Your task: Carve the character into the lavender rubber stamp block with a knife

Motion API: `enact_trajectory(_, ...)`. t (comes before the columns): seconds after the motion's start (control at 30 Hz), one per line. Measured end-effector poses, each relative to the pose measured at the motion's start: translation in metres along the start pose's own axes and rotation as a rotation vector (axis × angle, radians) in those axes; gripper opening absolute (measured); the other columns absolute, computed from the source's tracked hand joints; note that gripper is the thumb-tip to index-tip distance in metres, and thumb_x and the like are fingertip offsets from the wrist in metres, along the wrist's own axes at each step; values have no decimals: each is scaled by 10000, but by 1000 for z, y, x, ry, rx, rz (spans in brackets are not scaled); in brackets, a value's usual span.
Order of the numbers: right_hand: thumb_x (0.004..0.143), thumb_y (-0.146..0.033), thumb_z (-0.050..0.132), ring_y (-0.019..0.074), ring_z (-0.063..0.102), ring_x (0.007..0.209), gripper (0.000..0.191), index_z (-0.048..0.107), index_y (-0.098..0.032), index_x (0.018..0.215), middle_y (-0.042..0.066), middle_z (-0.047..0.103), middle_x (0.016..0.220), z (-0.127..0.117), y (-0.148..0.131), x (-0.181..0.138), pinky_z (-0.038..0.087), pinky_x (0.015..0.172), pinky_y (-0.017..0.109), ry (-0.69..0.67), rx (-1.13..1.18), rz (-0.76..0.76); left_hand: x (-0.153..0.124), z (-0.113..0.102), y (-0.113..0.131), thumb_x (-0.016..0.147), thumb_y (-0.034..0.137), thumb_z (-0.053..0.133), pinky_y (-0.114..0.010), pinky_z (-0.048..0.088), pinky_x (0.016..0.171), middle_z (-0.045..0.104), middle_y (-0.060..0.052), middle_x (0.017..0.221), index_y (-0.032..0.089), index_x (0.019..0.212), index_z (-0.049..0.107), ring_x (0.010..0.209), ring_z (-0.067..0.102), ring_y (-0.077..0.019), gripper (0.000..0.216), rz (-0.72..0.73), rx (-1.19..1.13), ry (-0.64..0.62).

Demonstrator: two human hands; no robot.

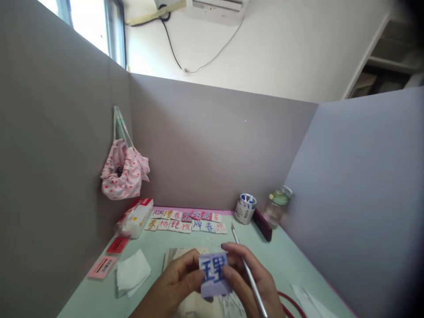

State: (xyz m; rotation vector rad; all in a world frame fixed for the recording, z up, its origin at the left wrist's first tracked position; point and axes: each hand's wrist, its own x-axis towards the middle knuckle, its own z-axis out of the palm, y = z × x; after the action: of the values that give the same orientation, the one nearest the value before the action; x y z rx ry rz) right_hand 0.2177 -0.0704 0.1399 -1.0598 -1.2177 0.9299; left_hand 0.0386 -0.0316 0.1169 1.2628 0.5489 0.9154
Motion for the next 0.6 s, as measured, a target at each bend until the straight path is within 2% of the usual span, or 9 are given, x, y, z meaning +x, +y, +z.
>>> enact_trajectory(0.07,818,-589,770,210,703,669,453,739,-209,1061,52,707,788,0,-3,4,591,586,259,19,22,-8,4,1,2,881,582,701,-282,471,835,646,-39,954,197,1044,710,864,596,-183,418,2,4,-43)
enact_trajectory(0.17,830,-582,762,211,707,687,431,745,-208,1042,50,711,778,4,1,8,597,608,257,74,-6,-44,5,0,1,907,545,689,-325,456,968,666,-48,1070,240,1186,702,1020,600,-216,413,-21,-10,-4)
enact_trajectory(0.3,823,-577,767,235,734,827,402,761,-226,1017,77,758,920,12,18,10,618,716,263,122,-114,-119,5,-2,-6,903,533,695,-412,400,1099,680,-81,1220,236,1290,666,1174,604,-277,488,-59,-186,-62)
enact_trajectory(0.43,904,-595,660,249,747,883,436,738,-248,1156,101,777,1020,7,32,11,623,684,258,66,-223,-144,7,-4,-18,910,484,707,-430,445,1077,704,-114,1235,206,1254,677,1188,645,-300,443,-88,-469,-106)
enact_trajectory(0.53,987,-608,522,236,746,877,500,670,-254,1308,97,774,1005,-13,35,19,623,762,297,-29,-270,-234,8,-6,-25,951,453,673,-430,498,1014,733,-134,1208,186,1219,681,1111,703,-296,379,-148,-570,-76)
enact_trajectory(0.6,1021,-632,419,203,725,780,539,629,-277,1367,67,756,935,-28,34,26,616,741,301,-55,-271,-334,9,-8,-29,929,476,699,-416,526,968,743,-144,1200,183,1205,685,1073,725,-293,403,-155,-594,-75)
